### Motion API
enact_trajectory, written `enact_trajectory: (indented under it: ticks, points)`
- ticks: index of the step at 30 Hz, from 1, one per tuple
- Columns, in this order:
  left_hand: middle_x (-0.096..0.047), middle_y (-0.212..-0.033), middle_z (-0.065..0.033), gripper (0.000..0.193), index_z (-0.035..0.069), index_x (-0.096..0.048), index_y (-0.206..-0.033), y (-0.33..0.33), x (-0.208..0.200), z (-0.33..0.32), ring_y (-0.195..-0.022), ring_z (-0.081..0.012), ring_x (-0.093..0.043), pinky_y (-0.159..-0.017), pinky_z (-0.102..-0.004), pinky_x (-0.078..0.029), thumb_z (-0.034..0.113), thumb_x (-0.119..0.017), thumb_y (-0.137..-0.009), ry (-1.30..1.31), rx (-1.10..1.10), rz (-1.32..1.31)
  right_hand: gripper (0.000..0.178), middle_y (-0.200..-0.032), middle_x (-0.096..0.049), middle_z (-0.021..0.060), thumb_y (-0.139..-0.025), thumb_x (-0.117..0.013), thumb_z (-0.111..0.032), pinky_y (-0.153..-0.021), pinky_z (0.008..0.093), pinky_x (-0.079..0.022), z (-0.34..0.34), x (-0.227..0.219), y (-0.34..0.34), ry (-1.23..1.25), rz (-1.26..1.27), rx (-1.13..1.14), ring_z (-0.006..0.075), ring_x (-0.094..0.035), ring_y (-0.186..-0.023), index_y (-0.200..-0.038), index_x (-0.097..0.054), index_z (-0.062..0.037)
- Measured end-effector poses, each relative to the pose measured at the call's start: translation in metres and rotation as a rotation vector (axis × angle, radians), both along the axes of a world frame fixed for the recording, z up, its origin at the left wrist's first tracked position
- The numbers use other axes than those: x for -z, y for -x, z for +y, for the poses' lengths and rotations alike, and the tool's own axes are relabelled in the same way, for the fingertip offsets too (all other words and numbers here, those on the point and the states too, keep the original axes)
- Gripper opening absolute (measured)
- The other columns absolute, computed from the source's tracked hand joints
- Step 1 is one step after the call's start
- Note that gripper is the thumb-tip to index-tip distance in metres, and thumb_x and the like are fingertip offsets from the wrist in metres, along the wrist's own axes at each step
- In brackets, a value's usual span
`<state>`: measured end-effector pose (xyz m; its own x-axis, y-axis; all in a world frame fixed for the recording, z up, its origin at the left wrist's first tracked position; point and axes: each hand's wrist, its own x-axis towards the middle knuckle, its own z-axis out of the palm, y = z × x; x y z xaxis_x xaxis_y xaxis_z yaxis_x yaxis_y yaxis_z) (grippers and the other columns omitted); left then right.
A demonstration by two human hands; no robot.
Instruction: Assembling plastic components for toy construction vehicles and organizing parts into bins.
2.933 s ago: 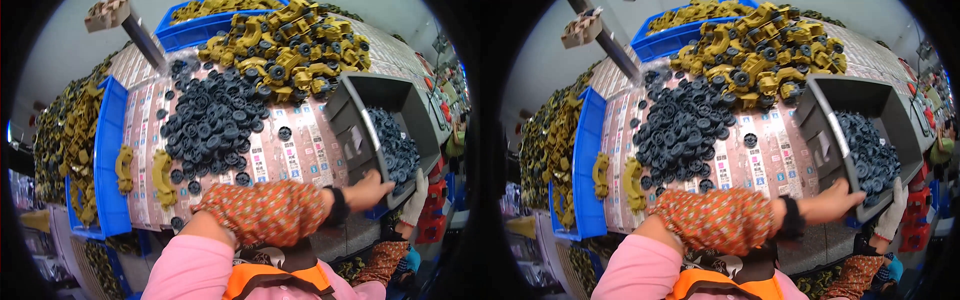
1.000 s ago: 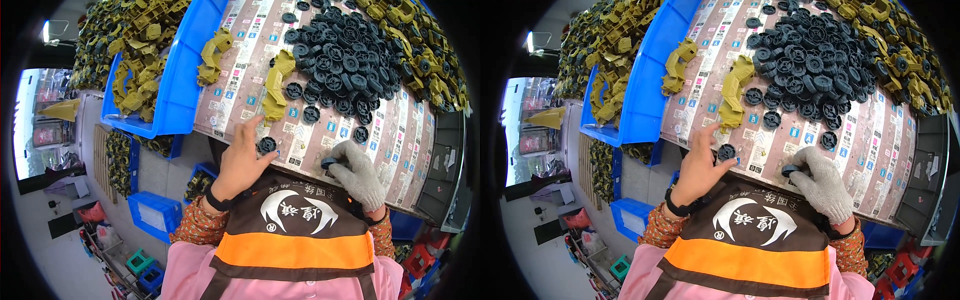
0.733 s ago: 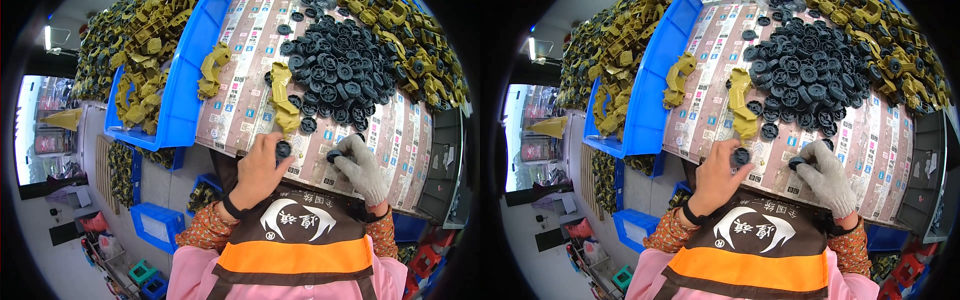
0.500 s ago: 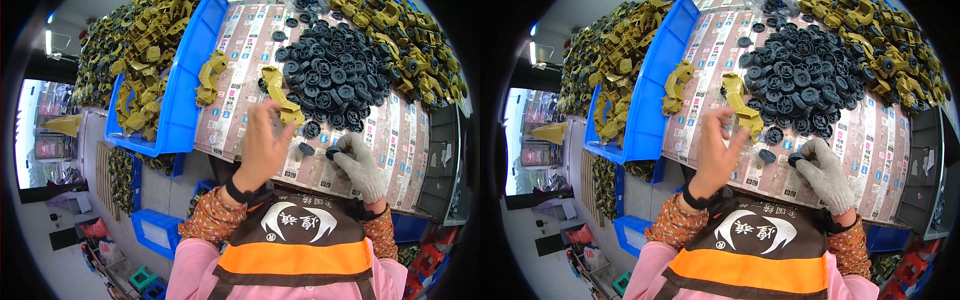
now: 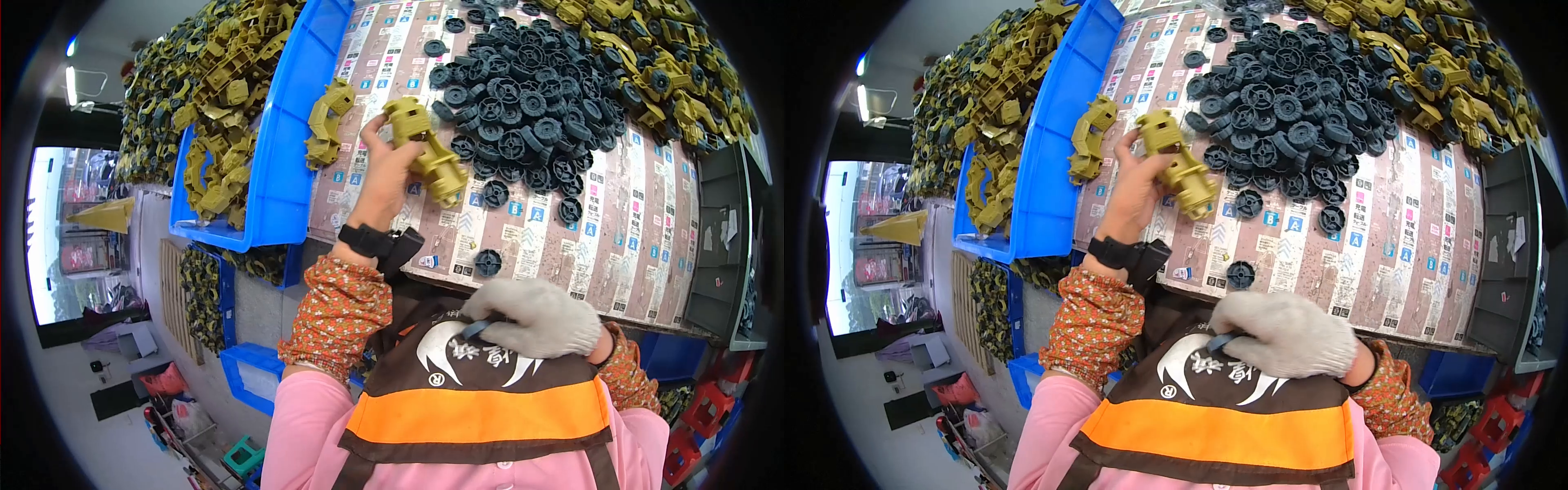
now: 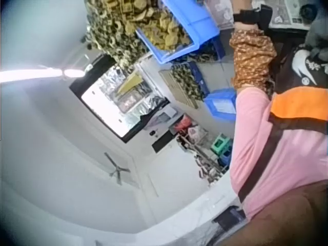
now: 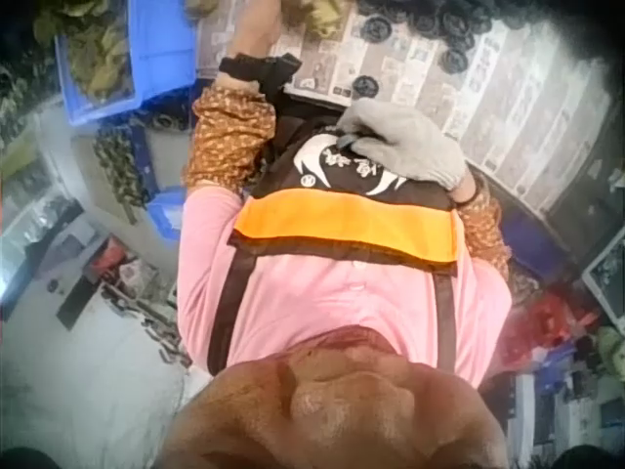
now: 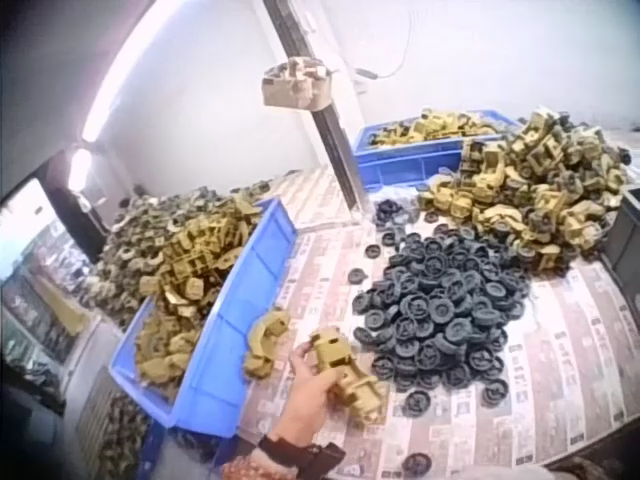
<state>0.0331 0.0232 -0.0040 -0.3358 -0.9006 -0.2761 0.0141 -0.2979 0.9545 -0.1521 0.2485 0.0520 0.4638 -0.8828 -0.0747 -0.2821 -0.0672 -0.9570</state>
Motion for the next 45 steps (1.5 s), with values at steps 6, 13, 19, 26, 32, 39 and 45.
enact_trajectory:
  ticks: [6, 13, 19, 26, 32, 39, 45]
  points:
    - [-0.062, -0.135, -0.0138, 0.059, 0.007, -0.040, -0.150, -0.050, 0.017, 0.011, -0.125, -0.0291, -0.063, -0.104, -0.0484, -0.056, 0.000, -0.051, -0.092, -0.262, 0.058, 0.552, 0.017, -0.099, -0.068, 0.0158, -0.090, -0.068, -0.012, -0.078, 0.0466, -0.056, -0.018, 0.018, 0.001, 0.094, 0.239, 0.110, 0.0393, -0.069, -0.092, -0.105, -0.061, -0.0070]
    - [-0.068, -0.123, -0.0088, 0.042, 0.007, -0.055, -0.138, -0.054, -0.007, 0.059, -0.106, -0.0211, -0.070, -0.085, -0.0402, -0.062, 0.034, -0.062, -0.106, -0.340, 0.123, 0.528, 0.019, -0.093, -0.070, 0.0162, -0.092, -0.069, -0.005, -0.076, 0.0403, -0.056, -0.042, 0.014, 0.017, 0.132, 0.207, 0.643, 0.0331, -0.072, -0.086, -0.110, -0.062, -0.0043]
    - [-0.066, -0.114, -0.0037, 0.034, 0.011, -0.055, -0.132, -0.017, -0.021, 0.096, -0.098, -0.0129, -0.068, -0.082, -0.0312, -0.061, 0.023, -0.070, -0.104, -0.322, 0.030, 0.513, 0.032, -0.104, -0.074, 0.0171, -0.097, -0.067, -0.006, -0.085, 0.0348, -0.059, -0.038, 0.015, -0.020, 0.113, 0.006, 0.657, 0.0247, -0.075, -0.094, -0.128, -0.065, -0.0010]
    - [-0.066, -0.116, -0.0056, 0.038, 0.008, -0.051, -0.135, 0.004, -0.025, 0.108, -0.098, -0.0148, -0.070, -0.084, -0.0315, -0.060, 0.018, -0.070, -0.104, -0.003, -0.142, 0.464, 0.033, -0.111, -0.071, 0.0152, -0.097, -0.066, -0.003, -0.089, 0.0328, -0.058, -0.023, 0.009, -0.025, -0.030, -0.045, 0.640, 0.0195, -0.072, -0.104, -0.130, -0.064, 0.0018]
    - [-0.059, -0.125, -0.0046, 0.059, 0.008, -0.038, -0.145, 0.007, -0.021, 0.112, -0.110, -0.0139, -0.062, -0.098, -0.0312, -0.053, 0.008, -0.075, -0.099, 0.069, -0.142, 0.404, 0.034, -0.116, -0.070, 0.0130, -0.097, -0.066, 0.000, -0.093, 0.0318, -0.057, -0.017, 0.022, -0.027, -0.085, -0.135, 0.705, 0.0181, -0.070, -0.106, -0.131, -0.064, 0.0021]
    - [-0.054, -0.130, -0.0054, 0.068, 0.006, -0.033, -0.150, 0.010, -0.017, 0.114, -0.115, -0.0140, -0.058, -0.103, -0.0317, -0.050, 0.006, -0.076, -0.098, 0.156, -0.144, 0.367, 0.033, -0.118, -0.070, 0.0125, -0.098, -0.066, -0.001, -0.095, 0.0313, -0.056, -0.016, 0.030, -0.026, -0.125, -0.192, 0.727, 0.0178, -0.070, -0.109, -0.131, -0.063, 0.0031]
    - [-0.052, -0.131, -0.0066, 0.073, 0.006, -0.031, -0.151, 0.012, -0.018, 0.118, -0.116, -0.0150, -0.057, -0.103, -0.0321, -0.049, 0.007, -0.078, -0.096, 0.192, -0.156, 0.321, 0.033, -0.116, -0.070, 0.0124, -0.097, -0.067, -0.002, -0.094, 0.0311, -0.056, -0.016, 0.037, -0.028, -0.122, -0.233, 0.761, 0.0176, -0.070, -0.107, -0.130, -0.064, 0.0026]
